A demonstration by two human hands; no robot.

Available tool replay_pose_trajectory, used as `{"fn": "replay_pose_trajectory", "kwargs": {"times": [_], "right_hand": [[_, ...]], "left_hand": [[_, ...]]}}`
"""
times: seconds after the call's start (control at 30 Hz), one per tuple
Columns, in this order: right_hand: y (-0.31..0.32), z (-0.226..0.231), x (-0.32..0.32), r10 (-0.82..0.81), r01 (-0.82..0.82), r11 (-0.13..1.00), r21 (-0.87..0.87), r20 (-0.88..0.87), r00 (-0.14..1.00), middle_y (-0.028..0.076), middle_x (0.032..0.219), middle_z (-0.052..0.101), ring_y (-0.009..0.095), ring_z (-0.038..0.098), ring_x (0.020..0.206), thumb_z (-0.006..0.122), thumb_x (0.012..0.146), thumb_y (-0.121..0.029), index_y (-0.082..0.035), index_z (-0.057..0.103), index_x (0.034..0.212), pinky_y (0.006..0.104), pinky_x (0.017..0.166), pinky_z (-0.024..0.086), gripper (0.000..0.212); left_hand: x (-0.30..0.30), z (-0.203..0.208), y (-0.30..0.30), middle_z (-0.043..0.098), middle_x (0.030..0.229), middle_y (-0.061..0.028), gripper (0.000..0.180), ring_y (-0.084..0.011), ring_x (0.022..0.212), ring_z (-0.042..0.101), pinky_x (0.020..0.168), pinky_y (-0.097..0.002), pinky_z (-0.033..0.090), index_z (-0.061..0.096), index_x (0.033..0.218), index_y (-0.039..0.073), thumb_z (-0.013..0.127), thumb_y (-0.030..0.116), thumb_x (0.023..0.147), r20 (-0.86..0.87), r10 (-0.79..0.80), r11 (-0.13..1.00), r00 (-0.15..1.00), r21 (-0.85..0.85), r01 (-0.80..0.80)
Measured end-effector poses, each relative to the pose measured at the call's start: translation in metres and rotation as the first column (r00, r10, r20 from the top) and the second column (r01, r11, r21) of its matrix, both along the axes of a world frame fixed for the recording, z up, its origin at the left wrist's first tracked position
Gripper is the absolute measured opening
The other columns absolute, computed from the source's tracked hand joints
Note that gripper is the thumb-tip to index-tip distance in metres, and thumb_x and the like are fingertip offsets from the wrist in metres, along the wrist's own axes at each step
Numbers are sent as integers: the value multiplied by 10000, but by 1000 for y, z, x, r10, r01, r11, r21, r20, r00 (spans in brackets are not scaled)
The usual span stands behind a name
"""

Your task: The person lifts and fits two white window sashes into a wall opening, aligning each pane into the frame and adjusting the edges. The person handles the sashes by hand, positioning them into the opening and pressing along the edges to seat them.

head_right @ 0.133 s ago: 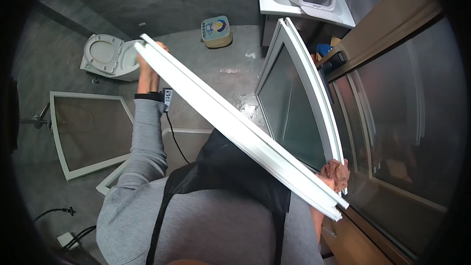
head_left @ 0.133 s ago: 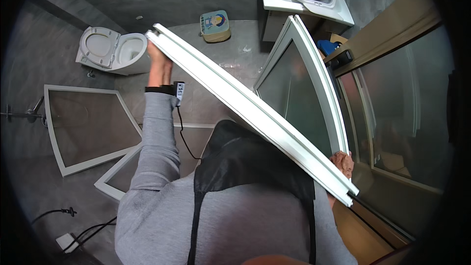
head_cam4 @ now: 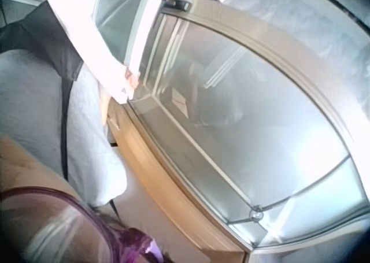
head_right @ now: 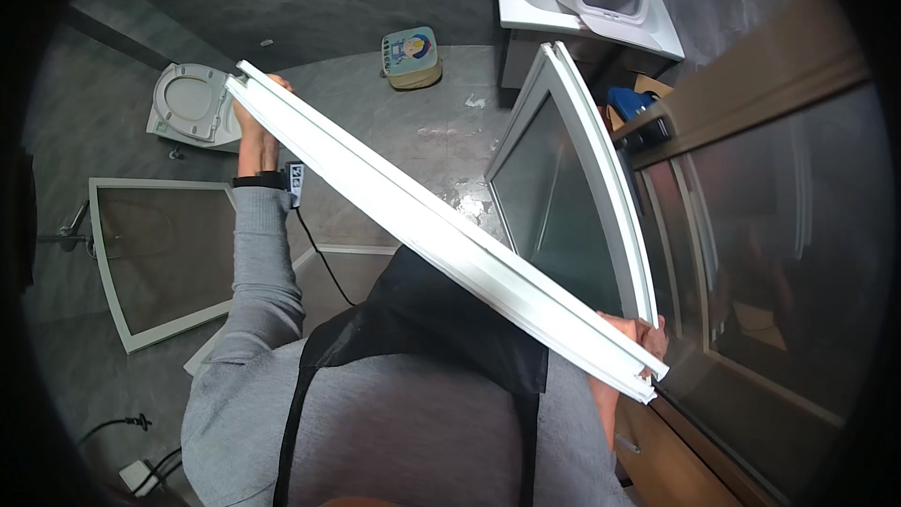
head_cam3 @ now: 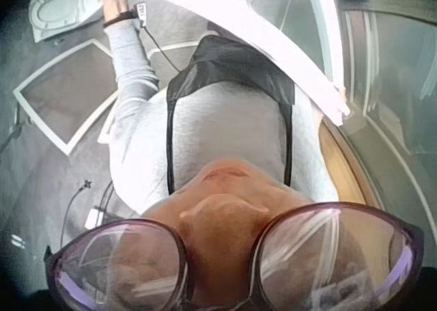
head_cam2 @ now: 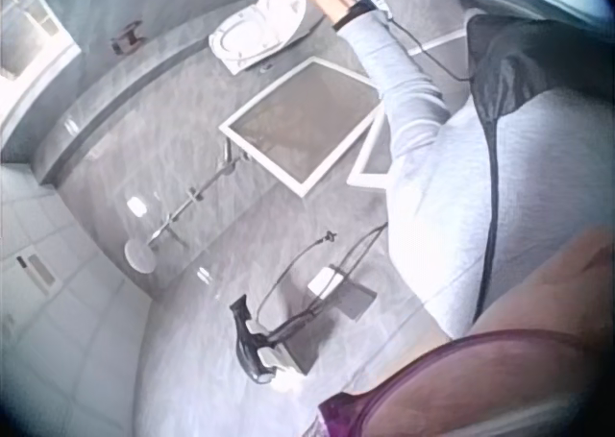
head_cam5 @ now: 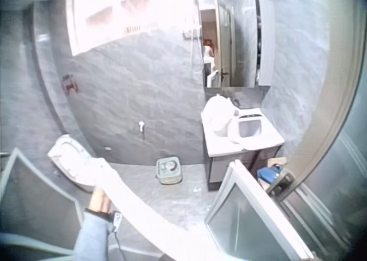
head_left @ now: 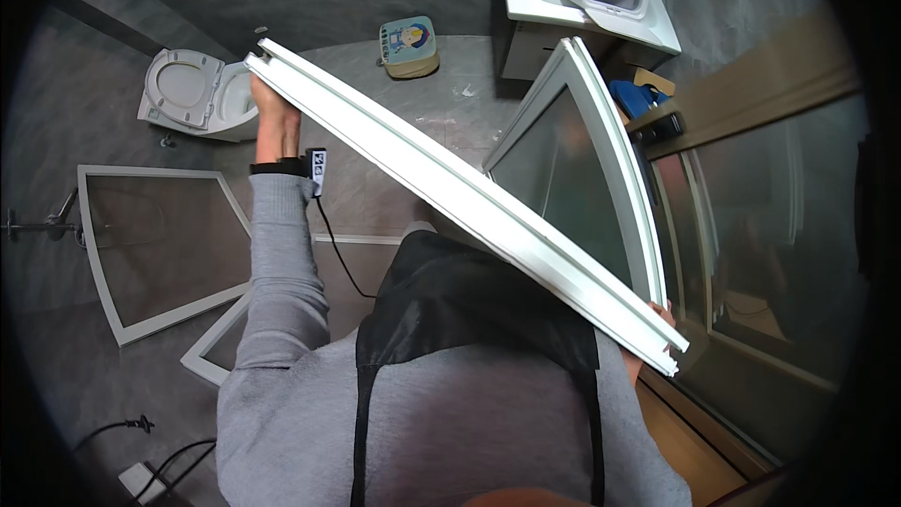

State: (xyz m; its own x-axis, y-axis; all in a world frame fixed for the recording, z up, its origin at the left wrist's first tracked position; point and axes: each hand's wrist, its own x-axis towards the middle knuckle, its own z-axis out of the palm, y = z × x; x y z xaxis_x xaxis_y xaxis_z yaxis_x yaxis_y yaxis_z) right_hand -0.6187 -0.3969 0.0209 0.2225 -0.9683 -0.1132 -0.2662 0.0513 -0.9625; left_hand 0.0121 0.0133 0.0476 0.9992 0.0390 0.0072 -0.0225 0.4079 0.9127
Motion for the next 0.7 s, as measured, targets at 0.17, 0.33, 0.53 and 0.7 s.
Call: {"fn": "replay_pose_trajectory", "kwargs": {"times": [0.17,0.33,0.53,0.7], "right_hand": [[58,38,119,440,-575,720,-389,-384,811,119,923,617,198,600,877,628,903,-65,18,601,932,314,822,477,92],[102,87,261,501,-598,772,-216,-372,781,95,913,594,179,581,892,609,890,-32,9,591,914,302,845,460,51],[105,90,389,539,-616,776,-135,-365,759,125,1072,667,235,621,1001,817,699,-52,31,601,1168,346,908,487,523],[114,115,500,608,-627,765,-149,-157,778,102,945,713,211,658,861,834,642,-67,21,720,971,319,812,524,359]], "left_hand": [[67,6,37,641,693,-191,399,-262,574,614,531,-331,510,639,769,-57,438,245,936,102,130,986,986,93,-139],[148,14,107,629,690,-186,367,-285,593,615,550,-349,517,622,751,-55,444,210,933,-24,226,973,974,-43,-227],[237,57,167,671,941,-76,250,-206,824,674,723,-351,567,616,1003,68,444,250,1011,64,299,948,952,95,-305],[292,94,192,680,963,-103,182,-228,803,681,708,-349,585,632,1018,36,507,156,966,102,382,913,918,114,-393]]}}
